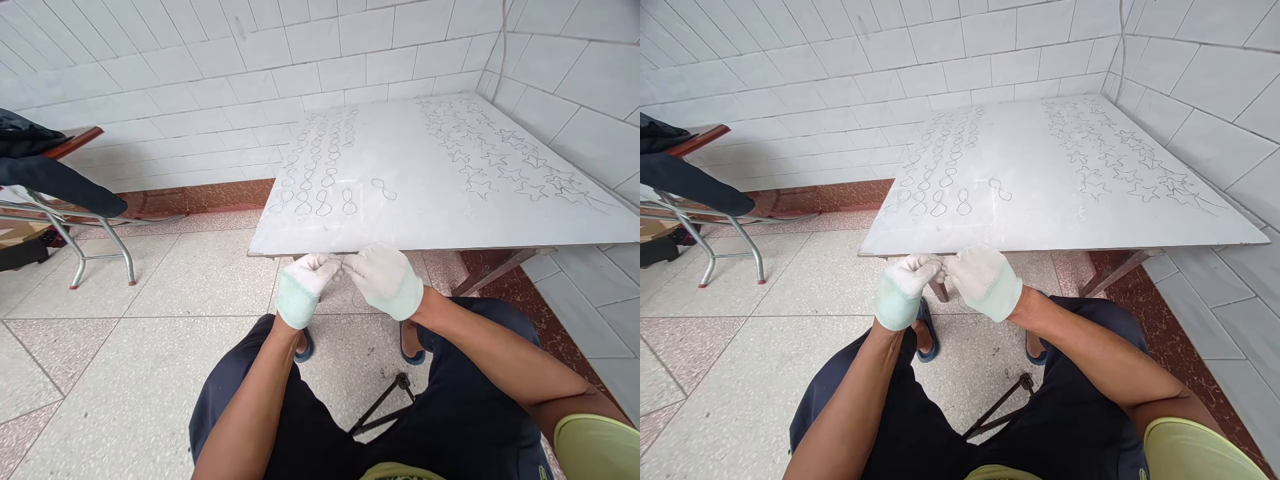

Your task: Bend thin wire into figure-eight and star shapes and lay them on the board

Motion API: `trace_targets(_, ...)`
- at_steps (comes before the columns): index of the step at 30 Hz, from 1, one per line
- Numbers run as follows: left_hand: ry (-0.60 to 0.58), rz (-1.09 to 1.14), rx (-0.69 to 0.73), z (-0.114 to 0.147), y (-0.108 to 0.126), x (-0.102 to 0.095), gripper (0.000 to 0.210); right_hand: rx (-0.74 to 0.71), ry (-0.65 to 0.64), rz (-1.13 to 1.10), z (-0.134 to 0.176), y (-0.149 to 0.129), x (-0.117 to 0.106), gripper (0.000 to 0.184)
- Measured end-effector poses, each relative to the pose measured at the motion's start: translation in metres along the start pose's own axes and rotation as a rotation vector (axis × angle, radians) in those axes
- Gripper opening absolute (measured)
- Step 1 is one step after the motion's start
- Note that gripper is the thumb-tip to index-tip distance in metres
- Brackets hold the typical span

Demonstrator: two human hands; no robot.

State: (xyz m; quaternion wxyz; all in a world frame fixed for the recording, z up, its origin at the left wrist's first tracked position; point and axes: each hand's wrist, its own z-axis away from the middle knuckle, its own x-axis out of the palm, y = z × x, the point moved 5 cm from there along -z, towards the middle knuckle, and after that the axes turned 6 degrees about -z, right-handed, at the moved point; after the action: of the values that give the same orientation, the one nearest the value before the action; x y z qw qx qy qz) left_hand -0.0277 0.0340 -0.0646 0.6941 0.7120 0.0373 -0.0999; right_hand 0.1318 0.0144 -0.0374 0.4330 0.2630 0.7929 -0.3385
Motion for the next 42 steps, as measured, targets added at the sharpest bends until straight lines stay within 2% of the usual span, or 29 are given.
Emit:
trace_targets(3, 0.007, -0.007, 0.017, 0.0, 0.005, -0.003, 0.023, 0.077, 0.004, -0.107, -0.007, 0.002, 0.005, 0.031)
trace_targets(6, 0.056, -0.003, 0.071, -0.002, 0.007, -0.009, 0.025, 0.245, -0.033, -0.325, -0.014, 0.003, 0.012, 0.031)
trace_targets(8, 0.06, 0.016, 0.104, -0.004, 0.007, -0.013, 0.027, 0.349, 0.016, -0.429, -0.016, 0.002, 0.013, 0.027)
trace_targets(11, 0.06, 0.031, 0.139, -0.005, 0.008, -0.02, 0.028, 0.413, 0.107, -0.432, -0.015, 0.001, 0.011, 0.025)
trace_targets(14, 0.085, 0.003, 0.147, -0.005, 0.011, -0.027, 0.027, 0.362, 0.092, -0.327, -0.02, -0.002, 0.011, 0.029)
trace_targets(17, 0.11, -0.036, 0.13, -0.005, 0.012, -0.032, 0.025, 0.239, 0.042, -0.153, -0.028, -0.007, 0.011, 0.035)
trace_targets(20, 0.142, -0.029, 0.116, -0.008, 0.009, -0.037, 0.025, 0.129, 0.072, -0.043, -0.034, -0.011, 0.012, 0.037)
trace_targets(22, 0.153, -0.001, 0.111, -0.01, 0.004, -0.04, 0.027, 0.083, 0.082, -0.051, -0.037, -0.013, 0.012, 0.035)
trace_targets(25, 0.137, 0.045, 0.079, -0.013, -0.008, -0.044, 0.032, 0.046, 0.003, -0.162, -0.041, -0.017, 0.016, 0.034)
trace_targets(27, 0.1, 0.075, 0.058, -0.016, -0.014, -0.046, 0.034, 0.07, -0.039, -0.255, -0.044, -0.015, 0.017, 0.038)
trace_targets(32, 0.027, 0.007, 0.082, -0.016, -0.01, -0.049, 0.032, 0.065, -0.029, -0.454, -0.044, -0.007, 0.021, 0.043)
trace_targets(35, -0.005, -0.097, 0.081, -0.01, -0.005, -0.047, 0.027, 0.038, -0.064, -0.426, -0.04, -0.001, 0.024, 0.041)
trace_targets(39, -0.055, -0.22, 0.048, -0.004, -0.001, -0.041, 0.025, -0.078, -0.154, -0.373, -0.036, 0.004, 0.028, 0.042)
trace_targets(42, -0.06, -0.283, 0.047, -0.002, -0.001, -0.039, 0.027, -0.147, -0.186, -0.247, -0.033, 0.006, 0.028, 0.042)
